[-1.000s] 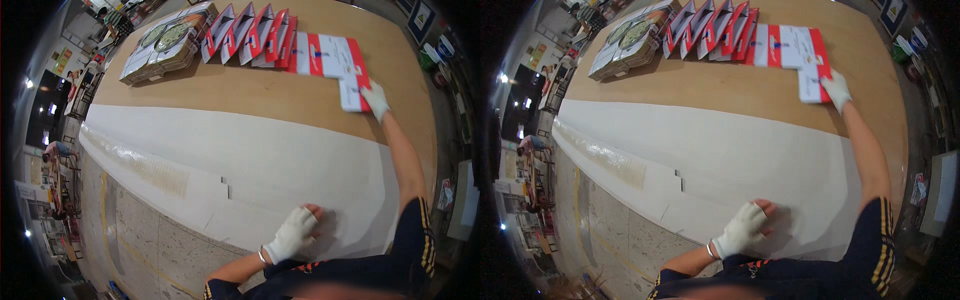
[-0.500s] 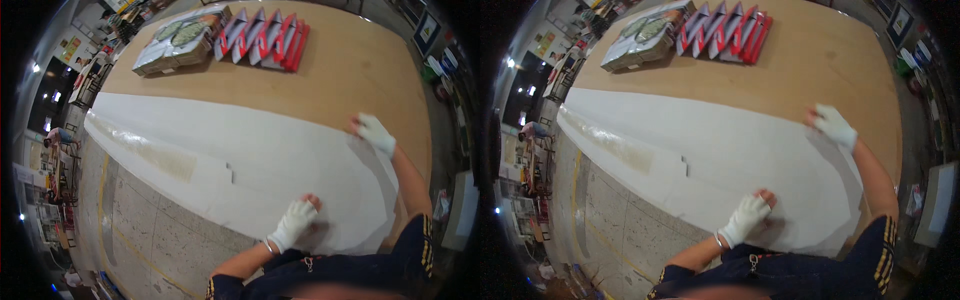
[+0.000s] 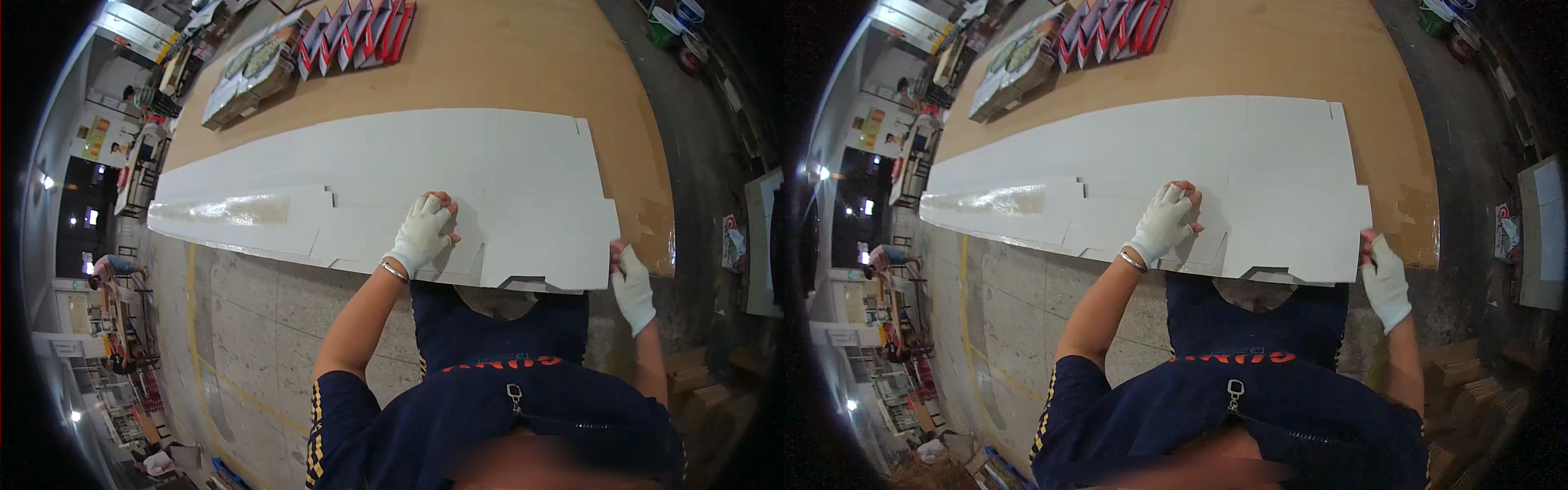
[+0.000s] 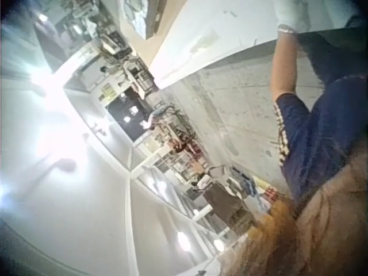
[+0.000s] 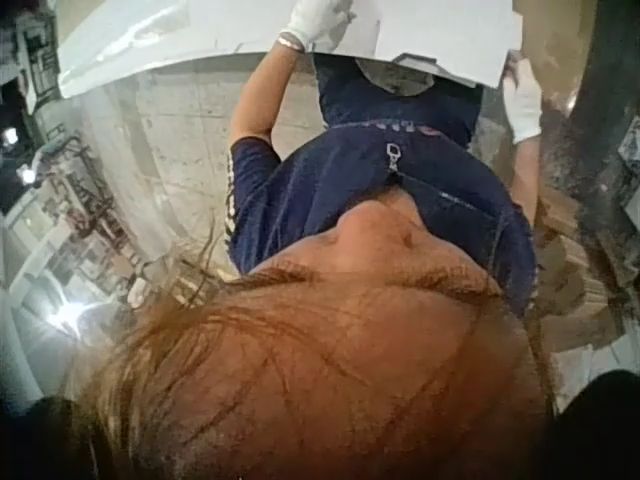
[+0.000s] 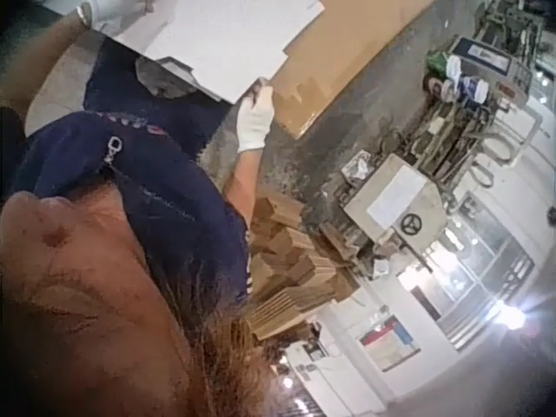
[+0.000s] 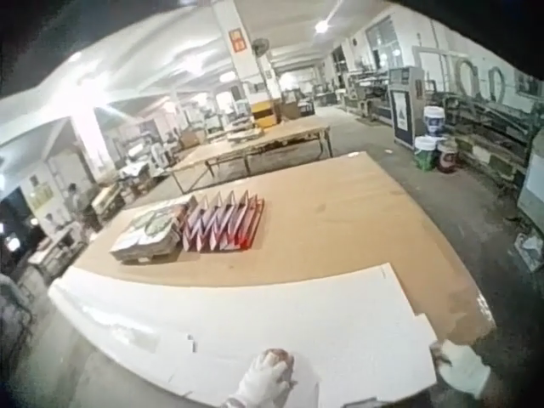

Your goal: Folding large cardboard sheets into product packaging boxes and stacking them on a table.

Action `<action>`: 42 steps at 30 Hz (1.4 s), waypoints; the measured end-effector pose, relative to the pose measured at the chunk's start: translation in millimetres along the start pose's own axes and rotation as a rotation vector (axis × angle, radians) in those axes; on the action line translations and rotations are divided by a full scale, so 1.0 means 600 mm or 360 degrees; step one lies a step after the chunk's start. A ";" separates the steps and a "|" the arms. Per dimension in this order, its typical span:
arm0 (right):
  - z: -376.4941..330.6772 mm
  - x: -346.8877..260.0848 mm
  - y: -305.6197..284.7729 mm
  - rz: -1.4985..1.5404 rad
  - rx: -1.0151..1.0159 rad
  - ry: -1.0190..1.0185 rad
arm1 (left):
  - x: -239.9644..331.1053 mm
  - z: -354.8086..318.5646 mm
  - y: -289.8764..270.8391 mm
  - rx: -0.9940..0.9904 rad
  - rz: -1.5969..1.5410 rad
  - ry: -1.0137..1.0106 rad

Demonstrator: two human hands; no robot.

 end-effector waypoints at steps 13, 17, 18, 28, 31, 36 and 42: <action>0.043 -0.133 0.004 -0.0856 0.0721 -0.1157 | -0.005 -0.030 0.000 -0.0520 0.0304 0.0433; 0.065 -0.028 -0.008 -0.0541 0.0586 -0.0758 | -0.006 -0.026 -0.007 -0.0473 0.0209 0.0474; 0.068 -0.007 0.000 -0.0419 0.0488 -0.0659 | 0.002 -0.029 -0.019 -0.0495 0.0066 0.0425; 0.044 0.043 0.047 -0.0412 0.0321 -0.0631 | -0.035 -0.007 0.008 0.0071 -0.0555 -0.0234; 0.047 0.033 0.057 -0.0185 0.0359 -0.0332 | 0.012 -0.006 0.002 0.0576 0.0009 -0.0139; 0.054 0.129 0.073 0.0024 0.0238 0.0095 | 0.078 -0.016 0.044 0.0119 -0.0123 0.0332; 0.097 0.136 0.066 0.0153 0.0433 0.0320 | 0.095 0.022 0.081 0.0508 -0.0435 0.0014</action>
Point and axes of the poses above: each hand's wrist, its own z-axis towards the middle knuckle, its own y-axis out of the palm, x = y × z, the point moved 3 cm from there along z, towards the middle knuckle, and after that the axes turned 3 degrees about y, right-handed, at the moved point
